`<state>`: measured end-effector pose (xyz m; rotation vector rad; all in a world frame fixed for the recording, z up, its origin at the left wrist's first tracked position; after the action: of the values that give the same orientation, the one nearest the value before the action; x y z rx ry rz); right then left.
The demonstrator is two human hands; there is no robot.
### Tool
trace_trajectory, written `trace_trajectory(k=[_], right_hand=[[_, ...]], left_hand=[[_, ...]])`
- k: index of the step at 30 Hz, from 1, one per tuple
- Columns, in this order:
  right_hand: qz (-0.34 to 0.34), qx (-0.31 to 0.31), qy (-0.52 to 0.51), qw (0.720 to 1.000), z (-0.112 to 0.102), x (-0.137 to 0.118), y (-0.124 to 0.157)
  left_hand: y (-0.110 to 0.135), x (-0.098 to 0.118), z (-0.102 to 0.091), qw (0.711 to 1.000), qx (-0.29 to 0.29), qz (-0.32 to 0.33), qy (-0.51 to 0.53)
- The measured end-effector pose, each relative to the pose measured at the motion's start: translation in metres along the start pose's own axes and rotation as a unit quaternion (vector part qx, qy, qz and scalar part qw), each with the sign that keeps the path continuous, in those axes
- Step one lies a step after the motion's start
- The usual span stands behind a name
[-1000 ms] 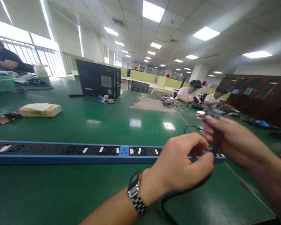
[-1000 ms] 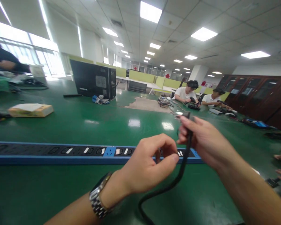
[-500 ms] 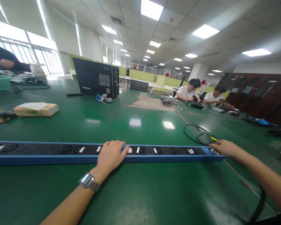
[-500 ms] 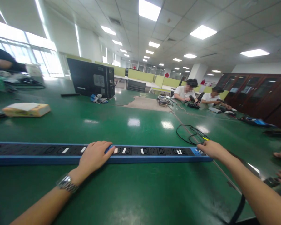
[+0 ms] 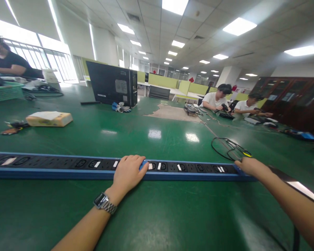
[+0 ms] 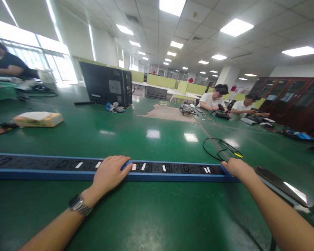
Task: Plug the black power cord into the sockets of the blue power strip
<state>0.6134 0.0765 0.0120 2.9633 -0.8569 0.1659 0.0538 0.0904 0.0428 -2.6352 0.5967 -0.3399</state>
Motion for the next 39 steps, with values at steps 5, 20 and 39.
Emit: trace_trajectory(k=[5,20,39], right_hand=[[-0.016,-0.055,0.026,0.998,0.007,-0.004,0.004],[-0.026,-0.025,0.012,0.999,0.025,-0.002,0.006],[0.022,-0.016,-0.002,1.000,0.016,-0.003,0.020]], left_hand=[[0.001,-0.001,-0.001,1.000,0.003,-0.006,0.014],[0.002,-0.002,-0.002,1.000,0.014,-0.003,0.009],[0.002,-0.001,-0.001,1.000,0.006,-0.008,0.003]])
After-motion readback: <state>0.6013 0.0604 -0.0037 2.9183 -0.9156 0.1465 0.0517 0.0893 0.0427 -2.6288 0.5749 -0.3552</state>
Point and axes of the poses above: each hand's wrist, its own y-axis away from the middle knuckle, its own z-axis out of the palm, x = y × z, the point moved 10 cm from there along -y, towards the middle knuckle
